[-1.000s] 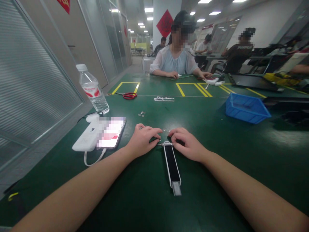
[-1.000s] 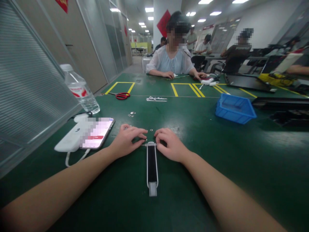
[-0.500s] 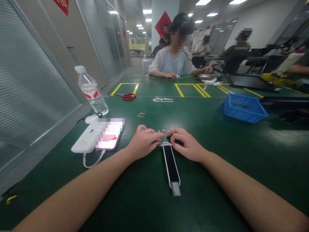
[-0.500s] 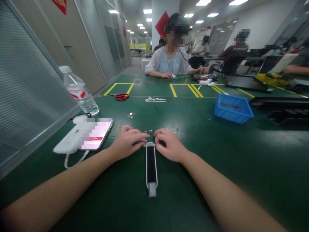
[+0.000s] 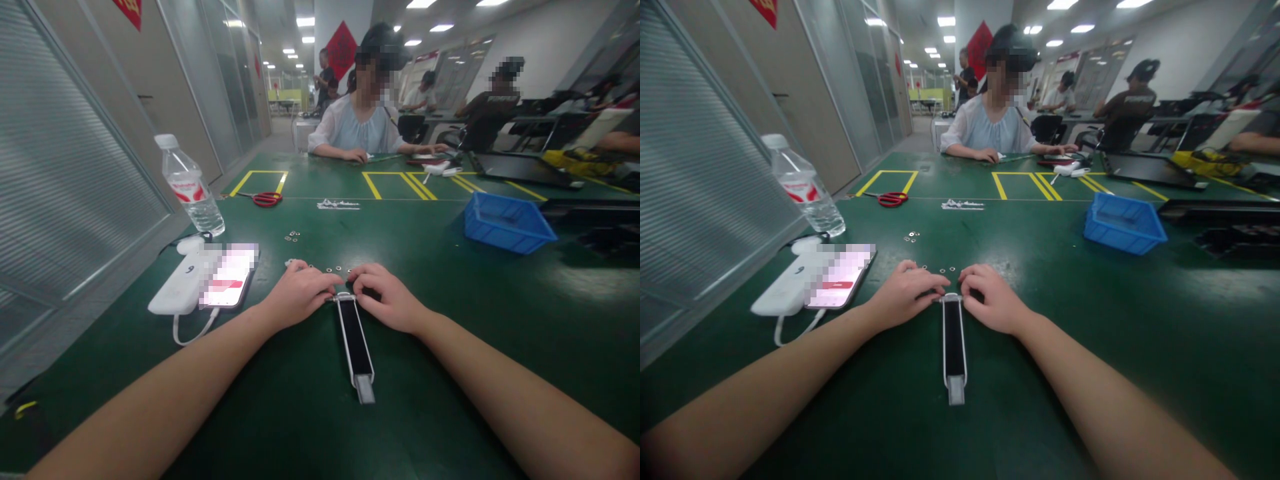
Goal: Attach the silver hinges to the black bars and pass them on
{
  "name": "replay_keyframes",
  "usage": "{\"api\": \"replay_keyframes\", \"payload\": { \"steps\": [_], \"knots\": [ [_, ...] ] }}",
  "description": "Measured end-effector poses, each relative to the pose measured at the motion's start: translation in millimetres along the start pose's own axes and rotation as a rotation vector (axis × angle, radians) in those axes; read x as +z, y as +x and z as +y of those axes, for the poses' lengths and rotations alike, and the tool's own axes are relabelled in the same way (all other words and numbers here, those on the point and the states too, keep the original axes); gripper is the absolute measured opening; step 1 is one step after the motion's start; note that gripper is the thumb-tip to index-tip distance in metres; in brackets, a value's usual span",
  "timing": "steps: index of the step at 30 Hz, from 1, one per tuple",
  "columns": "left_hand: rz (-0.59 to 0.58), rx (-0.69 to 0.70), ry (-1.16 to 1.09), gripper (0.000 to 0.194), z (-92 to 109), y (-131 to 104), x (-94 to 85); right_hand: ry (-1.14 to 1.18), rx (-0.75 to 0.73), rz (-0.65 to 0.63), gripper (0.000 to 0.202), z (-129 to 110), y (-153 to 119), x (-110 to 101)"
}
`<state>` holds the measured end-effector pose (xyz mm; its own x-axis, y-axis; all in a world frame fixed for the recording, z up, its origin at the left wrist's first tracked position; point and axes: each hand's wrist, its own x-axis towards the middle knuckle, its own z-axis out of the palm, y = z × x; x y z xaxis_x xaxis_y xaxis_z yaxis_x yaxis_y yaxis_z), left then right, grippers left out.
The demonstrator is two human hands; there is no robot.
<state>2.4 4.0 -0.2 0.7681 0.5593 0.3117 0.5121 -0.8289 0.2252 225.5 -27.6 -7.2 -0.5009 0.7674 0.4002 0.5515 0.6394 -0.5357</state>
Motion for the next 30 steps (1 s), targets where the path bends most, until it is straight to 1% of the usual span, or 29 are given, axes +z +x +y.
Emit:
{"api": "replay_keyframes", "payload": {
  "steps": [4,7,10,15,23,30],
  "knots": [
    [-0.026,-0.03,-0.06,0.026,1,1,-0.7,0.024,-0.014,0.047,0.009,0,0,-1],
    [-0.045,-0.04,-0.119,0.028,-1,2,0.2,0.042,-0.009,0.055,0.009,0,0,-1],
    [-0.056,-0.023,-0.145,0.026,-4,2,1.7,0.045,-0.002,0.049,0.011,1,0,-1],
    [-0.03,0.01,-0.162,0.023,-5,0,2.4,0.035,-0.006,0.06,0.012,0,0,-1],
    [0.156,-0.009,-0.164,0.016,-2,-3,3.2,-0.002,-0.005,0.107,0.01,-2,0,0],
    [0.315,0.058,-0.203,0.016,2,-5,3.6,-0.073,-0.056,0.196,0.005,-9,-1,2]
  ]
}}
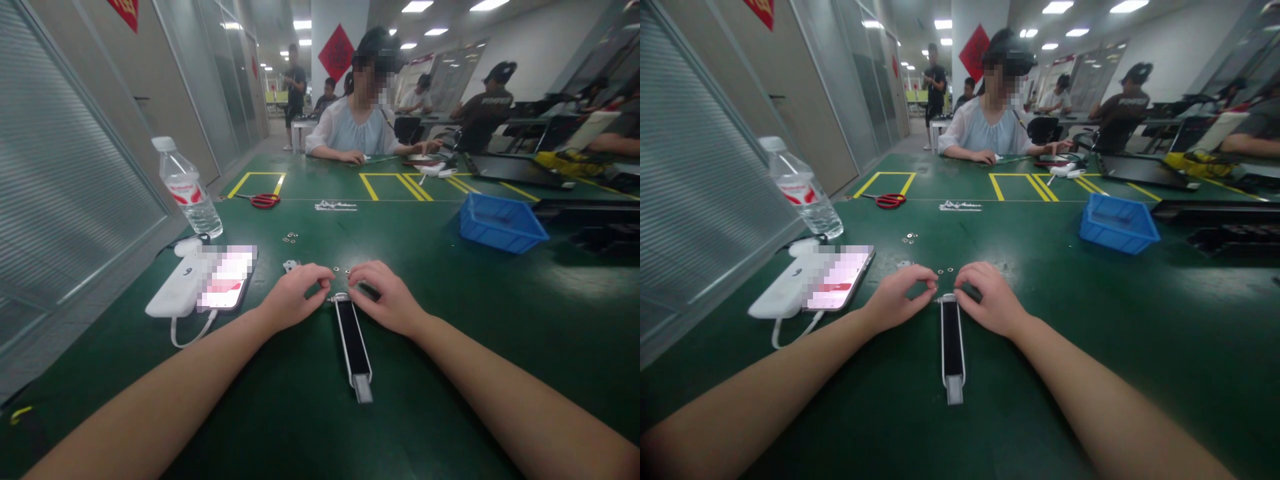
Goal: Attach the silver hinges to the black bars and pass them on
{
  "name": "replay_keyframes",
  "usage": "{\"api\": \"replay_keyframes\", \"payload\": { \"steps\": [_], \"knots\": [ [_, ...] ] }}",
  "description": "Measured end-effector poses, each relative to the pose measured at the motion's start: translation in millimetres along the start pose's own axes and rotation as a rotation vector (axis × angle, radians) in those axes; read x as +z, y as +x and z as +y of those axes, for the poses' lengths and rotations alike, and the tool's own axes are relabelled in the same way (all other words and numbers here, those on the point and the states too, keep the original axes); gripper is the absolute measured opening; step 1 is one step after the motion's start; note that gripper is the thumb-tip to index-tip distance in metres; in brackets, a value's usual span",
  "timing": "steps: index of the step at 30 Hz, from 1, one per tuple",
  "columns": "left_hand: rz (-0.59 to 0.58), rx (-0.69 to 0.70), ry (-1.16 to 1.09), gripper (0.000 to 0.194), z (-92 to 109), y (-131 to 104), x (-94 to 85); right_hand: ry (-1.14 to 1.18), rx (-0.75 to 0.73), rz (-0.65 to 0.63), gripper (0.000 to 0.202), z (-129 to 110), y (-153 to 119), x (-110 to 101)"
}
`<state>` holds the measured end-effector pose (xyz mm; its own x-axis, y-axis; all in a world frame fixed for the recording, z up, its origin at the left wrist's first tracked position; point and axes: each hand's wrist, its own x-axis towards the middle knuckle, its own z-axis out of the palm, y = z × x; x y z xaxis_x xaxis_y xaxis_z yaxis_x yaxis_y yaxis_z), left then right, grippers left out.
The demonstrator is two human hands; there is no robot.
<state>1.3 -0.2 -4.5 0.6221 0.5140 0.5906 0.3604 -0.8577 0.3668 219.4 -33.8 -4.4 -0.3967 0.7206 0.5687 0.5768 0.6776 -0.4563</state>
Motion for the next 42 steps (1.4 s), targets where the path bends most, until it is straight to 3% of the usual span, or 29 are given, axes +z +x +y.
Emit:
{"api": "replay_keyframes", "payload": {
  "steps": [12,22,27,30,33,39,42],
  "knots": [
    [0.048,0.03,-0.005,0.012,5,-1,1.3,-0.056,0.008,0.091,0.008,-12,-2,10],
    [0.056,0.128,-0.011,0.01,13,-1,2.2,0.222,0.187,0.068,0.004,-16,-2,12],
    [0.048,0.146,-0.034,0.014,14,-1,2.4,0.287,0.183,0.029,0.006,-16,0,8],
    [0.004,0.11,0.003,0.018,13,-1,-0.9,0.252,0.205,0.087,0.009,-8,-1,-2],
    [-0.109,0.062,0.059,0.015,10,0,-6.4,0.195,0.329,0.137,0.013,1,-4,-14],
    [-0.242,-0.007,0.078,0.016,9,1,-12.0,0.143,0.51,-0.023,0.009,2,-8,-19],
    [-0.276,0.0,0.06,0.016,10,2,-12.2,0.106,0.57,-0.035,0.008,2,-11,-17]
  ]
}}
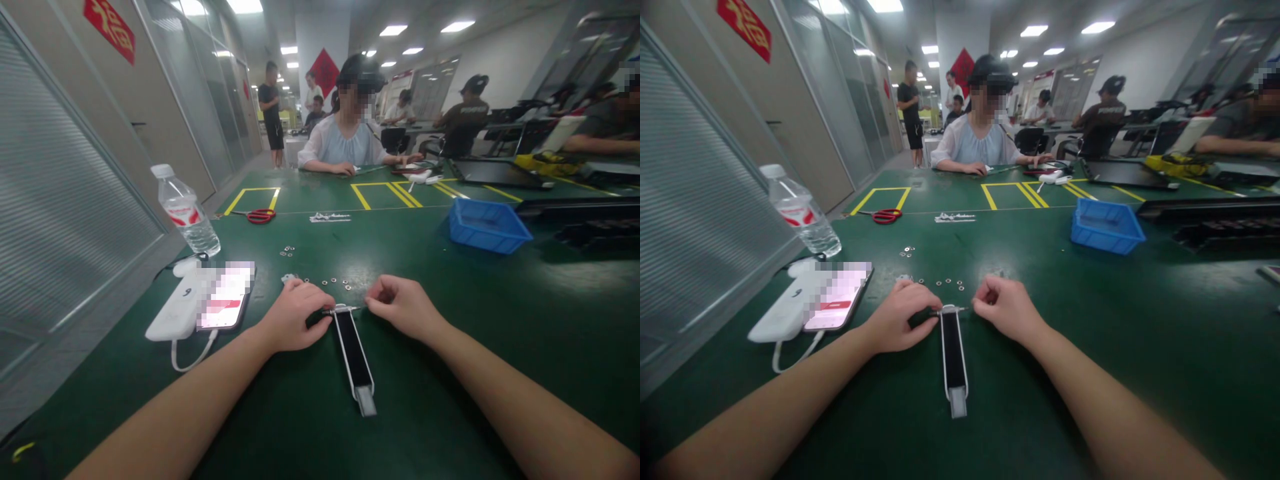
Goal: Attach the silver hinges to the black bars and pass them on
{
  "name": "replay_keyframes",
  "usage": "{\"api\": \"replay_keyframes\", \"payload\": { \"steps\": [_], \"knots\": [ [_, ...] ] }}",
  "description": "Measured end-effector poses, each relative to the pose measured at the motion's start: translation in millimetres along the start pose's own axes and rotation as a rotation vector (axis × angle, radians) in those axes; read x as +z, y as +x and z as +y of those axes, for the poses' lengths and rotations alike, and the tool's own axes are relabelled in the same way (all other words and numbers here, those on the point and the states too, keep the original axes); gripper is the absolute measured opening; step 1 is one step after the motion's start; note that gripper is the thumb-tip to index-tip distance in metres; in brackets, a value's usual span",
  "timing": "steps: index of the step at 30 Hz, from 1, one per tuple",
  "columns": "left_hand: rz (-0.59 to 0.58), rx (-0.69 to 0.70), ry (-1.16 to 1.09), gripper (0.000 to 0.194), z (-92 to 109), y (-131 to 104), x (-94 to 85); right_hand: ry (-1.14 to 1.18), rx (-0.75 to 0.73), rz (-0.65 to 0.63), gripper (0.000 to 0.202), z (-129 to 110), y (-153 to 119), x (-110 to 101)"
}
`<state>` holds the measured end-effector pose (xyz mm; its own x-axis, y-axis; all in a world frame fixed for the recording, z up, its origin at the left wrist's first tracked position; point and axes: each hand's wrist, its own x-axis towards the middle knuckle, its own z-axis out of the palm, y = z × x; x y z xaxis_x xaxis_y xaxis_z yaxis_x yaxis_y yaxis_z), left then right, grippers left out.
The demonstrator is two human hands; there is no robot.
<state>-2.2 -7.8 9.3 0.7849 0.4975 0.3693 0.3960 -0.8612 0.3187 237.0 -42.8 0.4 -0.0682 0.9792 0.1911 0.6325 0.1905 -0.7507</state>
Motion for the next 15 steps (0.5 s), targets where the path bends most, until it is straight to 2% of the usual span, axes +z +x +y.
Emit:
{"api": "replay_keyframes", "payload": {
  "steps": [5,8,15],
  "knots": [
    [0.005,-0.012,-0.026,0.015,-1,0,0.4,0.12,0.083,-0.023,0.009,9,-2,-2],
    [-0.005,-0.019,-0.027,0.014,-2,1,1.2,0.129,0.055,-0.047,0.016,11,-3,-2],
    [0.001,-0.02,-0.012,0.014,-3,1,3.4,0.081,0.001,-0.075,0.012,1,-4,9]
  ]
}}
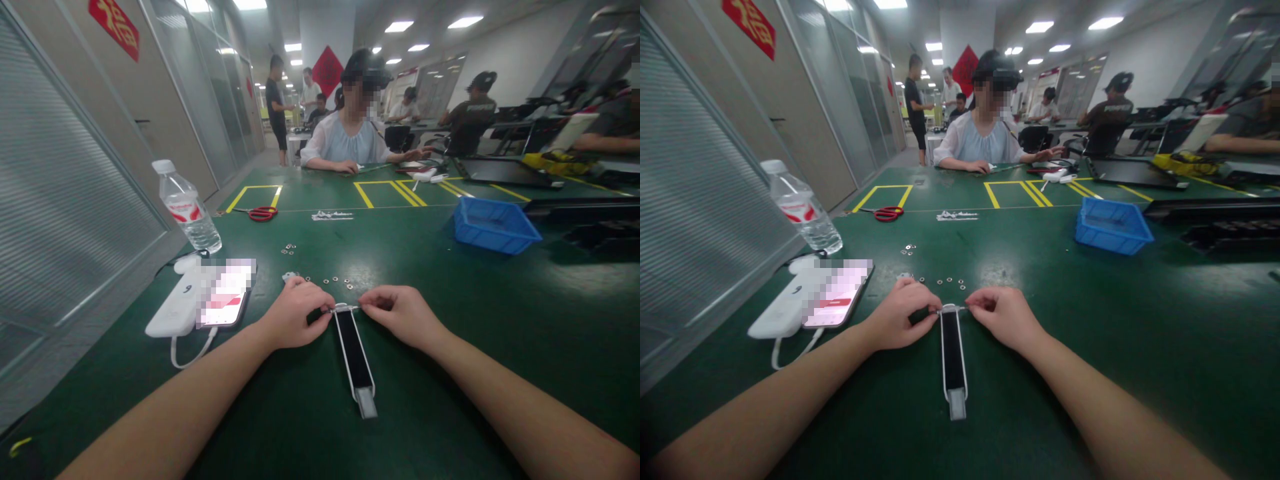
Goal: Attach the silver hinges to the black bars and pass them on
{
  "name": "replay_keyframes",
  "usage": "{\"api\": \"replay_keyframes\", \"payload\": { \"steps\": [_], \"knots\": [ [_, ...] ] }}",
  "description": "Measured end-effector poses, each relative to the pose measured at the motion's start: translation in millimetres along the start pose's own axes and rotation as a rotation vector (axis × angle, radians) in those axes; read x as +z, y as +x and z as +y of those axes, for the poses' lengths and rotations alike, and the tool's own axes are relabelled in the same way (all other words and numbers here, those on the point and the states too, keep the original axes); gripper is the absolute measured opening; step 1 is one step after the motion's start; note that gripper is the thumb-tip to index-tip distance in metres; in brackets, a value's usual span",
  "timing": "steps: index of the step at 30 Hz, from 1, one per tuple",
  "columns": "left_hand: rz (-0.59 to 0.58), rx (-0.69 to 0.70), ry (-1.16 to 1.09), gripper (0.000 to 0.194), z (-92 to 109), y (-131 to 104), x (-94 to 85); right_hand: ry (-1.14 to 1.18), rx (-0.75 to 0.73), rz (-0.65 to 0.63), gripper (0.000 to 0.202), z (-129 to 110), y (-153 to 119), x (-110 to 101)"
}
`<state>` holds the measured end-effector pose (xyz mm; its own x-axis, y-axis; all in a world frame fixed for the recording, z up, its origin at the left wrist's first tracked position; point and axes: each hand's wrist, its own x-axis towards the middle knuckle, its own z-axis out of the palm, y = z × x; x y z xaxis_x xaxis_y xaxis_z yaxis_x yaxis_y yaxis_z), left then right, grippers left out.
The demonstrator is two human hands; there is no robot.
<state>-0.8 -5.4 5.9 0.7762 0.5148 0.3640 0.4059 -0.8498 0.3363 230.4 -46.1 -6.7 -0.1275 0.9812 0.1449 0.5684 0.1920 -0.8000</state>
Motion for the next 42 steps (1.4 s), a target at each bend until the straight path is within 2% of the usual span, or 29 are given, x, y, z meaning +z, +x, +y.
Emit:
{"api": "replay_keyframes", "payload": {
  "steps": [8,14,19,28,42],
  "knots": [
    [0.001,0.007,0.004,0.014,0,0,-0.6,0.09,0.046,-0.003,0.012,-2,0,-1],
    [-0.004,0.01,0.005,0.013,-1,-1,0.3,-0.158,-0.007,0.086,0.014,-4,-2,-1],
    [-0.019,0.003,0.005,0.013,-2,0,0.7,-0.064,-0.013,0.011,0.015,-5,-2,-2],
    [-0.012,0.016,-0.008,0.013,-2,0,0.4,0.094,0.064,-0.068,0.013,0,-1,-3],
    [-0.017,0.017,-0.015,0.014,-2,0,1.0,0.137,0.039,-0.126,0.014,5,2,-3]
  ]
}}
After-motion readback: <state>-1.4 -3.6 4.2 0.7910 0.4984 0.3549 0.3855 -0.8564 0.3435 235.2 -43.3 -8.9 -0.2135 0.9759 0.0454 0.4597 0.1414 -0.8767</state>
